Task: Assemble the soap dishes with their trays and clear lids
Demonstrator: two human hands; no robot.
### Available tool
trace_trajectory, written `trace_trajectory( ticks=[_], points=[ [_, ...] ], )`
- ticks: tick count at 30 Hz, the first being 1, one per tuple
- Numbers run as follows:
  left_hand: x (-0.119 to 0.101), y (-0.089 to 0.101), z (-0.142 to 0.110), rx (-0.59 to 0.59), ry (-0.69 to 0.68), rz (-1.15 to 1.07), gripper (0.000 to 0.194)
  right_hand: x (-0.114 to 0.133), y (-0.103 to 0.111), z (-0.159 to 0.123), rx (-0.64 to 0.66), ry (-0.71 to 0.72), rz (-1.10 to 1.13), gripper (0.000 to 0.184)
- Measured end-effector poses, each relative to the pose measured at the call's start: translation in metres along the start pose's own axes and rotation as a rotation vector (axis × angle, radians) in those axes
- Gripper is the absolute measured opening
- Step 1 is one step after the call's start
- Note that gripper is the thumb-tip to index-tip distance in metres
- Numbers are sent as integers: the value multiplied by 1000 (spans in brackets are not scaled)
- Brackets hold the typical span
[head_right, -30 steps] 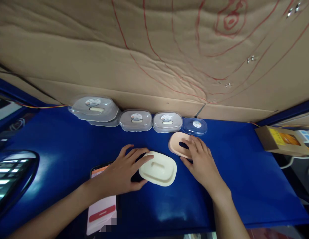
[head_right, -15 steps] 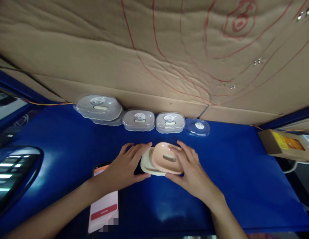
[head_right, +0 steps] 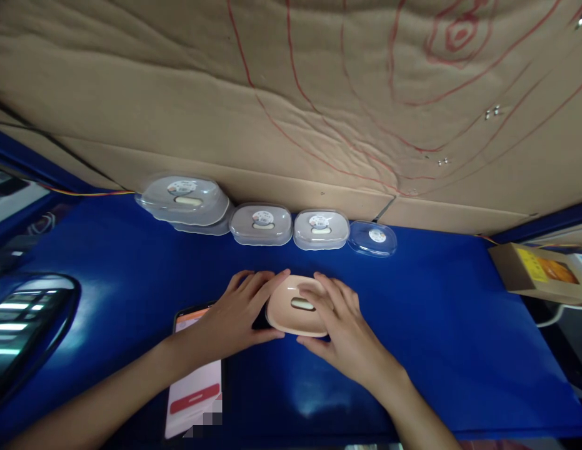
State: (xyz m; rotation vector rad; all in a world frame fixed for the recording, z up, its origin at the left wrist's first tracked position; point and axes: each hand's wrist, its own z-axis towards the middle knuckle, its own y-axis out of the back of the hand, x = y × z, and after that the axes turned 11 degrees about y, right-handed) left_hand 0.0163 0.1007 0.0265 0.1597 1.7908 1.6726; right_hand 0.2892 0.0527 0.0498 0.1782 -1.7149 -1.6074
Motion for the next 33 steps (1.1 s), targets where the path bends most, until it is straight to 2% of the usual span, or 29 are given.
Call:
trace_trajectory(
  ticks=[6,11,13,16,18,21,23,26,29,33],
  points=[
    [1,-2,-2,-9,-35,26,110,3,0,2,22,91,-3,51],
    [1,-2,-1,18,-65,2,105,-6,4,3,34,105,37,59],
    [1,-1,-1,26,-58,10,104,-21,4,3,-59,29,11,58],
    [0,-1,-2,30,-51,36,103,-56,2,4,-285,-176,-141,57],
    [0,-1,-2,38,-52,48,101,-77,-1,5,-372,-306,-246,62],
    [-2,0,-2,50,-59,62,98,-93,-2,5,-361,-400,-336,67],
    [-3,1,-2,55,-62,67,97,-92,-1,4,-343,-403,-371,68],
    [-3,2,-1,60,-61,64,97,-86,3,1,-384,-403,-394,66],
    [-3,2,0,65,-63,57,100,-86,4,-4,-368,-397,-370,66],
    [-1,2,0,79,-50,39,106,-93,4,-8,-307,-388,-229,68]
  ],
)
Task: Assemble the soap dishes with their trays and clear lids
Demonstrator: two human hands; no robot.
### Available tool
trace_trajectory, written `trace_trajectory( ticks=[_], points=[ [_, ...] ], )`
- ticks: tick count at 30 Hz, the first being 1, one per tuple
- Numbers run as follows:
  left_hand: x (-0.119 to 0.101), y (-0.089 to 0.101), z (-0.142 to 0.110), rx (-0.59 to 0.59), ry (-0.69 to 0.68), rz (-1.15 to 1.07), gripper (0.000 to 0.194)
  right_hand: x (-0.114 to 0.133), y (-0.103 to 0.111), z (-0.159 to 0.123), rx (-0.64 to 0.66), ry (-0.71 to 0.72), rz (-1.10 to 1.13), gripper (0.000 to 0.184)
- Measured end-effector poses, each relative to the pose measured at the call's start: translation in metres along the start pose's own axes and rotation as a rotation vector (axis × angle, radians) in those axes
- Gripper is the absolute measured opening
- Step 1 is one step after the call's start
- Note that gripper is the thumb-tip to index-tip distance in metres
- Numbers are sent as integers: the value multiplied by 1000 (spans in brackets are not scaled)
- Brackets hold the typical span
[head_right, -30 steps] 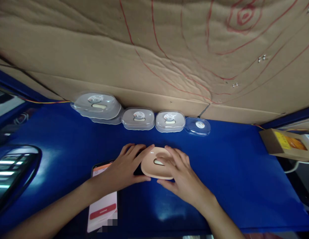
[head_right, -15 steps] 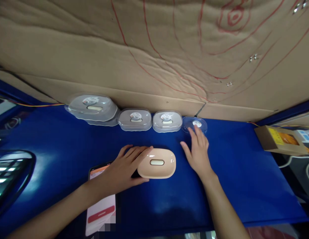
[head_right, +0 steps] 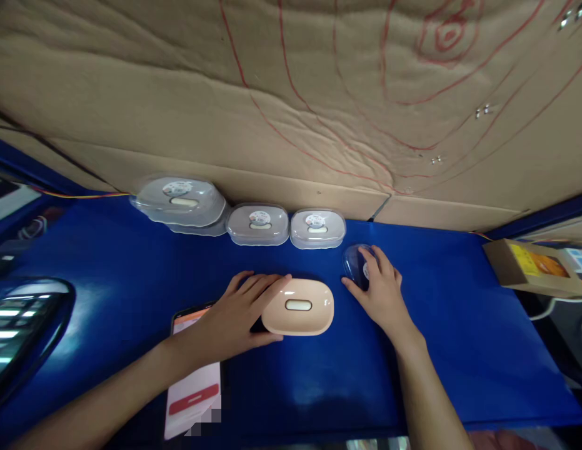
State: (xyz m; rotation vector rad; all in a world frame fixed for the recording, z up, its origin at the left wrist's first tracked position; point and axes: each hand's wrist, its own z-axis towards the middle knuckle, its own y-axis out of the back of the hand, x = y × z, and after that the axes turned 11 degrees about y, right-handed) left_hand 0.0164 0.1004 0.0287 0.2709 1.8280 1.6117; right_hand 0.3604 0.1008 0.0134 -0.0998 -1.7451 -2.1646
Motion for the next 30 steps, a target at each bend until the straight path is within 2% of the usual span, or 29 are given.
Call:
trace_trajectory(
  ticks=[4,9,14,18,26,30],
  points=[
    [0,1,0,9,18,-33,114,9,11,2,-31,103,231,63],
    [0,1,0,23,39,-87,130,44,25,-6,83,344,422,63],
    [1,-4,-1,35,54,-192,144,72,20,-16,173,549,365,65],
    [1,-8,-2,44,58,-257,137,85,15,-18,228,657,331,56],
    [-1,-4,-1,84,13,-302,136,96,17,-22,190,768,219,60],
    [1,-6,-3,90,16,-298,125,101,17,-24,167,798,164,57]
  ],
)
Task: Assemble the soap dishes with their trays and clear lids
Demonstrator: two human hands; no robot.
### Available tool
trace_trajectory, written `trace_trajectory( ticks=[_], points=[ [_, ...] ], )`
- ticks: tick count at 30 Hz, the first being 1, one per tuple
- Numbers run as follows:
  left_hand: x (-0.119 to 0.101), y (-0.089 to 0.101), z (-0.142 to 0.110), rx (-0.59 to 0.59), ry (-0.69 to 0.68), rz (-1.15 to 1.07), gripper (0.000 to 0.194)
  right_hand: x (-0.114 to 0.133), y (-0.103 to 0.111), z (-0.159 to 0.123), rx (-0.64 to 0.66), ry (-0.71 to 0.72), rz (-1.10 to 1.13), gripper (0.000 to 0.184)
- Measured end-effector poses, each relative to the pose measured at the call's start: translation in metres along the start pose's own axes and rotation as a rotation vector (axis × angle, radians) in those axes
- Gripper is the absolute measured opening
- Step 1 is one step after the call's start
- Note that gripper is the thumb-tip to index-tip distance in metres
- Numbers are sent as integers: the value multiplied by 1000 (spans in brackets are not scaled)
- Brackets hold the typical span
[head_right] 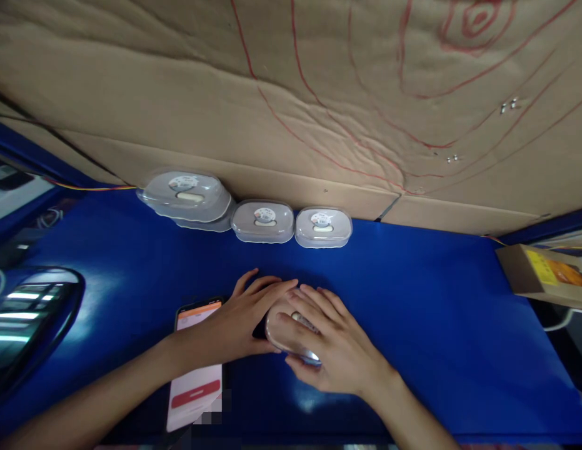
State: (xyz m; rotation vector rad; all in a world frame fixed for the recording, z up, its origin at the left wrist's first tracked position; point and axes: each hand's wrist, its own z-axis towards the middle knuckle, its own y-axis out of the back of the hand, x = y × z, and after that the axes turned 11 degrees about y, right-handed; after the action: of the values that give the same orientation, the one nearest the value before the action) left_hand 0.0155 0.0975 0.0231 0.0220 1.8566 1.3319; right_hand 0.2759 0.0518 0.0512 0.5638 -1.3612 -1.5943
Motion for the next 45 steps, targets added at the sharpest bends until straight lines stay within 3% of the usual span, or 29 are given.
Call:
trace_trajectory(
  ticks=[6,11,16,20,23,27,32,37,41,45],
  points=[
    [1,1,0,1,-1,6,116,1,-5,1,24,-6,-14,56],
    [-3,4,-1,-15,-26,51,123,-1,1,0,10,-45,15,51],
    [-6,8,-3,-52,-20,124,124,-12,27,-22,78,-243,105,59],
    [-5,9,-2,-51,-16,132,108,-34,37,-52,20,-433,-43,51],
    [-5,9,-2,-39,-14,137,98,-54,32,-64,-95,-564,-231,41],
    [-6,9,-3,-27,-3,142,85,-71,25,-62,-210,-633,-348,37],
    [-6,7,-2,-34,-2,140,84,-75,23,-58,-218,-686,-482,30],
    [-3,5,-4,-59,-4,132,89,-82,8,-64,-211,-668,-547,43],
    [17,-6,0,-81,-15,176,101,-92,-17,-68,-215,-677,-580,59],
    [54,-24,12,-156,-142,278,101,-101,-38,-73,-252,-693,-525,69]
  ],
)
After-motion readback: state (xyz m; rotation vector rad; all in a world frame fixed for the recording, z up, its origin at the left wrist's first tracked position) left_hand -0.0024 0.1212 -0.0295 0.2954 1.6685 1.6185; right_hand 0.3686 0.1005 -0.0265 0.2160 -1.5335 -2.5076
